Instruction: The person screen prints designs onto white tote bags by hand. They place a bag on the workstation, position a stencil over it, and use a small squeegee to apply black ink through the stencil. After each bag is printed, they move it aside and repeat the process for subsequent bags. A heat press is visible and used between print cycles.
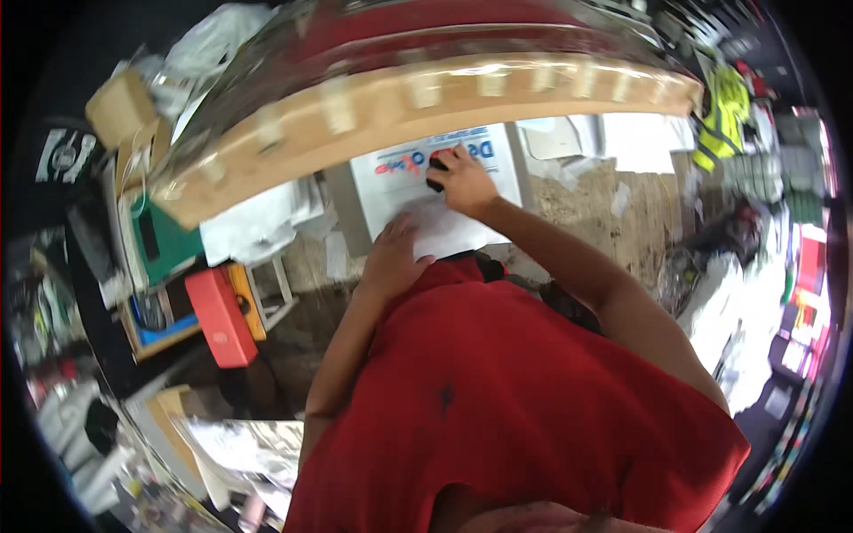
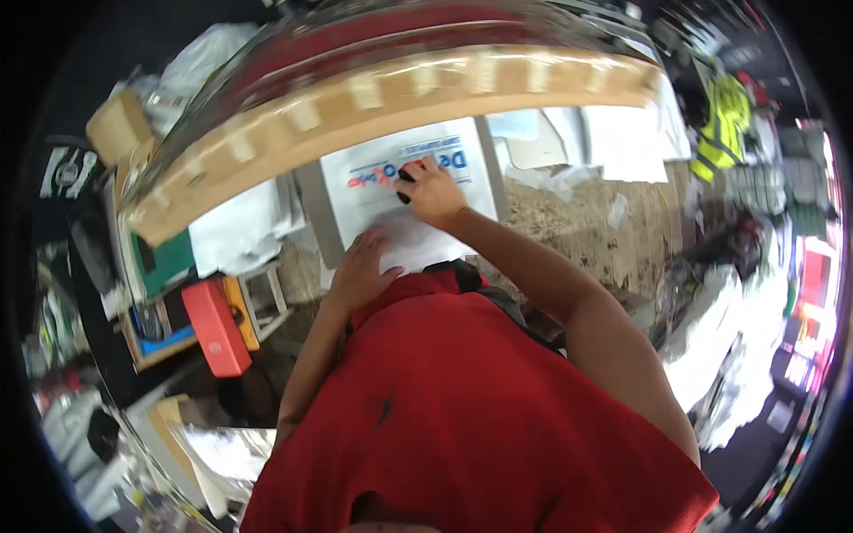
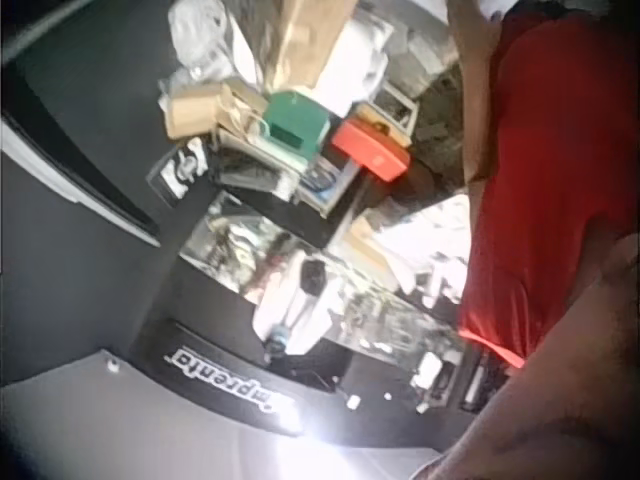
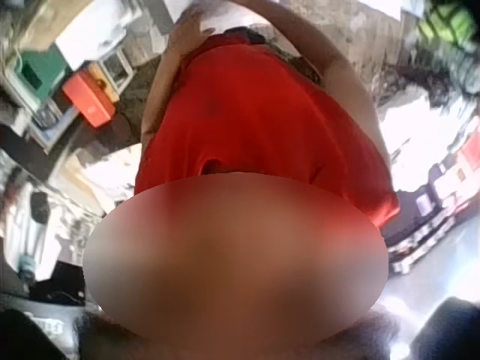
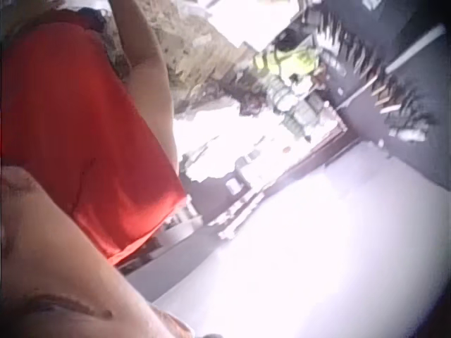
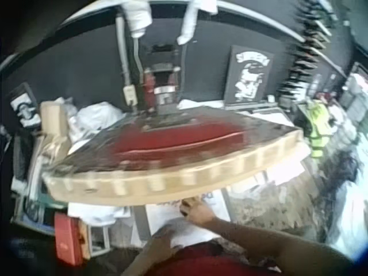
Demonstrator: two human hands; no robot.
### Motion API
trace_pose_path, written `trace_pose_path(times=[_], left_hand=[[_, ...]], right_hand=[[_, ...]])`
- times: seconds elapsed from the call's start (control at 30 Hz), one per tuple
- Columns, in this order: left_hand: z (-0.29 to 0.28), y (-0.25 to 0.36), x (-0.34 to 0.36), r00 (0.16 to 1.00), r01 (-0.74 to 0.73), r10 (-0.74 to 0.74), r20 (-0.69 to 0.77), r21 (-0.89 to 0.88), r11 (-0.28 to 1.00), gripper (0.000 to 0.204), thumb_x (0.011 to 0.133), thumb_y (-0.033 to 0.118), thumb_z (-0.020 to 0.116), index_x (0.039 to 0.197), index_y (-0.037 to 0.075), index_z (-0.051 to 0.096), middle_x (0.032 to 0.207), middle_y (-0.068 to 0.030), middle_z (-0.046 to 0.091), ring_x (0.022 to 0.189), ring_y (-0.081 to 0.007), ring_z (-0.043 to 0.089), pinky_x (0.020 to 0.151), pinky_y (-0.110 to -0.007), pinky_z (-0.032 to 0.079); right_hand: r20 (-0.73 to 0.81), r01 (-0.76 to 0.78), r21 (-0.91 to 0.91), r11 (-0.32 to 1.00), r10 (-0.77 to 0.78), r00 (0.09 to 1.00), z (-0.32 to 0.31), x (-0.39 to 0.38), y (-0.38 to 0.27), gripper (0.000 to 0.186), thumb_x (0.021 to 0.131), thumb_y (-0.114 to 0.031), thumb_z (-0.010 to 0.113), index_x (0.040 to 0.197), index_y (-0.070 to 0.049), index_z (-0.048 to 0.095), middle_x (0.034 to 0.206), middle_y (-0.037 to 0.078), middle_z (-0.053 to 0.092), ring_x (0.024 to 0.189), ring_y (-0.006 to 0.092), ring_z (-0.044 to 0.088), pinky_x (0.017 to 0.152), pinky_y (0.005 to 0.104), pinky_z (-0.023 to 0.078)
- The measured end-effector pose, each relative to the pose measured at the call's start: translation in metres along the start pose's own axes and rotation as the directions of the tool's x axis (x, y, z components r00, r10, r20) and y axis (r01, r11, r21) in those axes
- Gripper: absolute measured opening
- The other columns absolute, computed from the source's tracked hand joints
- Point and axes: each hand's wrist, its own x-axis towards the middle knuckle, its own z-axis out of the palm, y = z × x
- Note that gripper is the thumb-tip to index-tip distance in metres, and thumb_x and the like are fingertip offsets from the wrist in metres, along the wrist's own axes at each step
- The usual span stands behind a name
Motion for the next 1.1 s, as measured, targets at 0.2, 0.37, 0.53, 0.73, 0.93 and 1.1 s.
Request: trace_pose_path(times=[0.2, 0.37, 0.53, 0.73, 0.93, 1.1], left_hand=[[-0.004, 0.008, 0.000, 0.997, 0.064, -0.065, -0.052, -0.013, 0.998, 0.056, 0.081, 0.032, 0.077, 0.123, 0.000, 0.059, 0.143, -0.0201, 0.047, 0.134, -0.0375, 0.044, 0.113, -0.045, 0.037], [0.003, -0.003, -0.013, 0.988, 0.076, -0.088, -0.124, -0.105, 0.992, 0.054, 0.081, 0.031, 0.077, 0.122, 0.001, 0.059, 0.145, -0.0202, 0.046, 0.137, -0.0371, 0.042, 0.113, -0.045, 0.037], [0.016, -0.003, -0.020, 0.966, -0.006, -0.025, -0.257, -0.118, 0.993, 0.051, 0.080, 0.029, 0.077, 0.118, 0.000, 0.062, 0.142, -0.0229, 0.049, 0.134, -0.0396, 0.044, 0.113, -0.045, 0.036], [0.010, 0.000, -0.015, 0.990, 0.055, -0.069, -0.122, -0.117, 0.992, 0.053, 0.081, 0.033, 0.075, 0.121, 0.001, 0.060, 0.145, -0.0212, 0.046, 0.137, -0.0381, 0.041, 0.115, -0.045, 0.035], [0.010, -0.015, -0.017, 0.992, -0.037, 0.031, -0.126, -0.048, 0.998, 0.054, 0.081, 0.033, 0.076, 0.122, 0.002, 0.060, 0.146, -0.0204, 0.046, 0.138, -0.0375, 0.041, 0.114, -0.045, 0.036], [0.005, -0.018, -0.018, 0.994, -0.025, 0.010, -0.108, -0.141, 0.990, 0.054, 0.080, 0.033, 0.077, 0.121, 0.002, 0.060, 0.146, -0.0180, 0.047, 0.138, -0.0356, 0.042, 0.114, -0.044, 0.037]], right_hand=[[0.040, 0.068, -0.167, 0.984, -0.062, 0.997, 0.012, 0.094, 0.031, 0.029, 0.077, -0.010, 0.063, 0.104, -0.017, 0.071, 0.115, 0.010, 0.060, 0.112, 0.0366, 0.055, 0.080, 0.0475, 0.054], [0.184, 0.225, -0.118, 0.967, -0.201, 0.962, 0.005, 0.025, 0.000, 0.035, 0.076, -0.007, 0.064, 0.109, -0.017, 0.069, 0.124, 0.012, 0.056, 0.118, 0.0392, 0.050, 0.085, 0.0501, 0.052], [0.145, 0.190, -0.231, 0.954, -0.159, 0.977, 0.005, 0.099, 0.005, 0.036, 0.076, -0.010, 0.065, 0.111, -0.018, 0.068, 0.119, 0.012, 0.056, 0.110, 0.0380, 0.052, 0.083, 0.0459, 0.055], [0.066, 0.252, 0.011, 0.968, -0.252, 0.965, 0.046, 0.074, -0.077, 0.032, 0.071, -0.005, 0.065, 0.100, -0.016, 0.072, 0.108, 0.012, 0.061, 0.103, 0.0363, 0.057, 0.082, 0.0446, 0.055], [0.065, -0.034, 0.027, 0.999, 0.032, 0.997, 0.012, 0.044, 0.006, 0.025, 0.074, -0.005, 0.065, 0.096, -0.013, 0.074, 0.109, 0.015, 0.066, 0.101, 0.0374, 0.063, 0.089, 0.0430, 0.054], [0.100, -0.282, -0.035, 0.959, 0.285, 0.953, -0.036, 0.002, 0.062, 0.025, 0.073, -0.015, 0.073, 0.099, -0.011, 0.073, 0.103, 0.020, 0.068, 0.100, 0.0380, 0.065, 0.089, 0.0455, 0.053]])
